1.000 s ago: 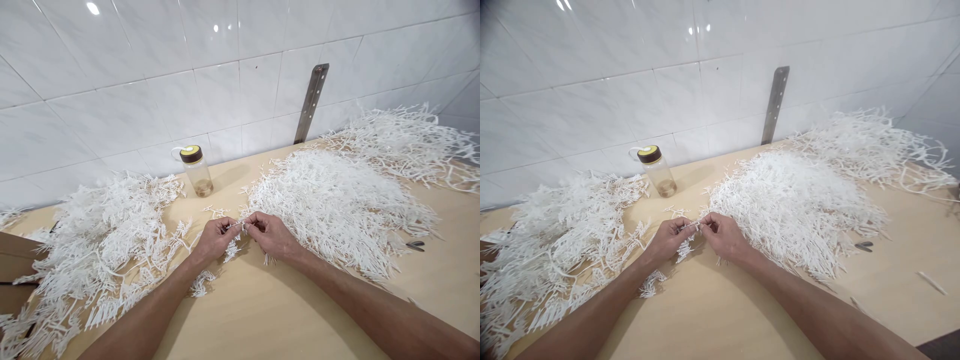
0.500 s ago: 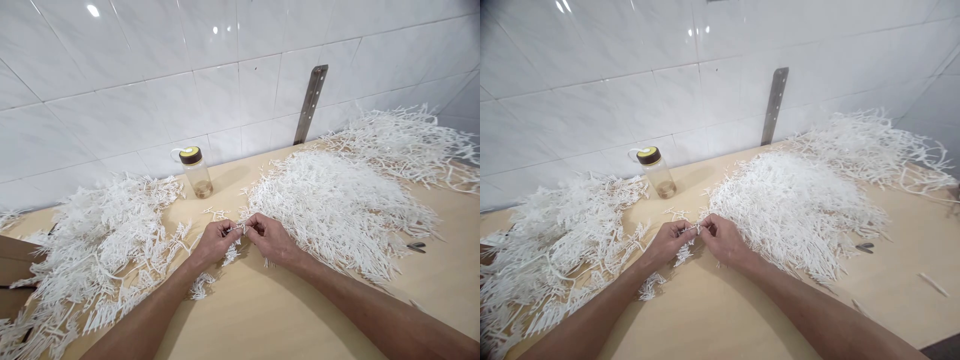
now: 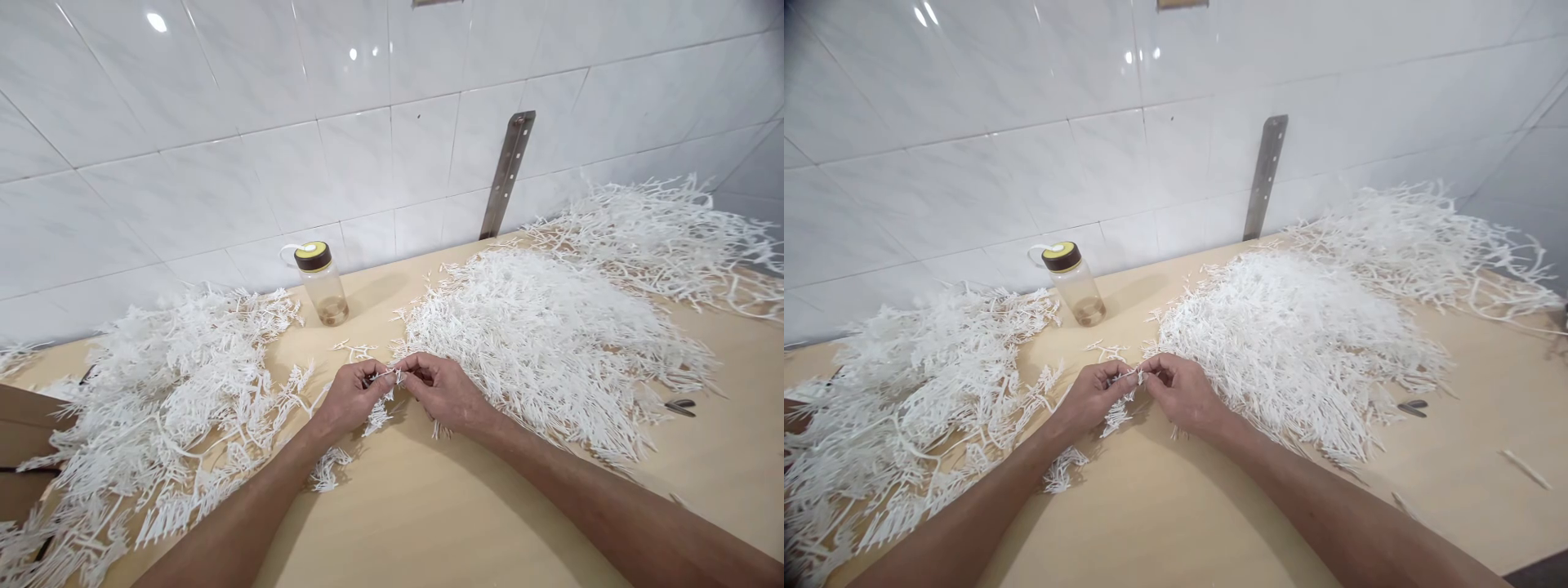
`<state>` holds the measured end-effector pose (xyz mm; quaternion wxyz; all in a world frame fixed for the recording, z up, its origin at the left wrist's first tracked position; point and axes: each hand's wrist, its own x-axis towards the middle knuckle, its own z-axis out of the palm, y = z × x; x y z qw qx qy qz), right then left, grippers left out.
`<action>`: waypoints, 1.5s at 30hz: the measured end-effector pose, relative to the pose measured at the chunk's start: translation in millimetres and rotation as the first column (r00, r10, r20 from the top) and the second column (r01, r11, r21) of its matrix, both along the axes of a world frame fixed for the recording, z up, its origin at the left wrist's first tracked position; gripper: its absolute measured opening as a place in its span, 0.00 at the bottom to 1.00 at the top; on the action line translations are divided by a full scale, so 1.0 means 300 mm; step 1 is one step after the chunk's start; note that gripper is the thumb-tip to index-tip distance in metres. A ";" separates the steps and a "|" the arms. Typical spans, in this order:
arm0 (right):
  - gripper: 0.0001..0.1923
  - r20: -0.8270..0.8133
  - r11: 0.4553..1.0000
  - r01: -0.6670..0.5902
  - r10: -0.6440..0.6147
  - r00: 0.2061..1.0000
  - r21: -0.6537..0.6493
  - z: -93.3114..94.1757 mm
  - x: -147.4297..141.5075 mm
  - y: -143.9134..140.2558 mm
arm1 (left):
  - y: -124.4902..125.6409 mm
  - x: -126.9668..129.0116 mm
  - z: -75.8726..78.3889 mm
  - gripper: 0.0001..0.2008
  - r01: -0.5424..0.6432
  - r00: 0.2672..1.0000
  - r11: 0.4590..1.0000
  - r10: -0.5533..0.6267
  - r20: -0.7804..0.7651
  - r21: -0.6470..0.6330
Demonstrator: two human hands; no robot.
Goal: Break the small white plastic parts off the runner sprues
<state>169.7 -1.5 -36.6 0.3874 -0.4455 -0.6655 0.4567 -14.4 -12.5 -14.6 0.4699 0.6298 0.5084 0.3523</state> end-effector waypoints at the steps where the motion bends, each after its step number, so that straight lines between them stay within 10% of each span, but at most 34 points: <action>1: 0.12 0.000 1.000 -0.001 0.001 1.000 -0.009 0.001 0.000 0.000 | 0.000 0.001 0.001 0.19 -0.003 1.000 1.000 0.003 0.002 -0.002; 28: 0.04 0.140 0.976 0.211 -0.201 0.970 -0.060 0.003 -0.027 0.007 | -0.010 0.003 0.010 0.19 0.040 0.999 0.999 -0.040 0.001 0.019; 36: 0.08 0.011 0.974 0.172 -0.173 0.985 -0.150 0.001 -0.020 0.007 | -0.016 0.018 0.009 0.21 -0.169 0.983 0.985 0.170 0.067 -0.024; 45: 0.13 0.003 0.999 0.041 -0.041 0.999 0.027 0.019 -0.009 -0.016 | -0.014 0.025 0.004 0.15 -0.130 0.992 0.992 0.130 -0.003 0.004</action>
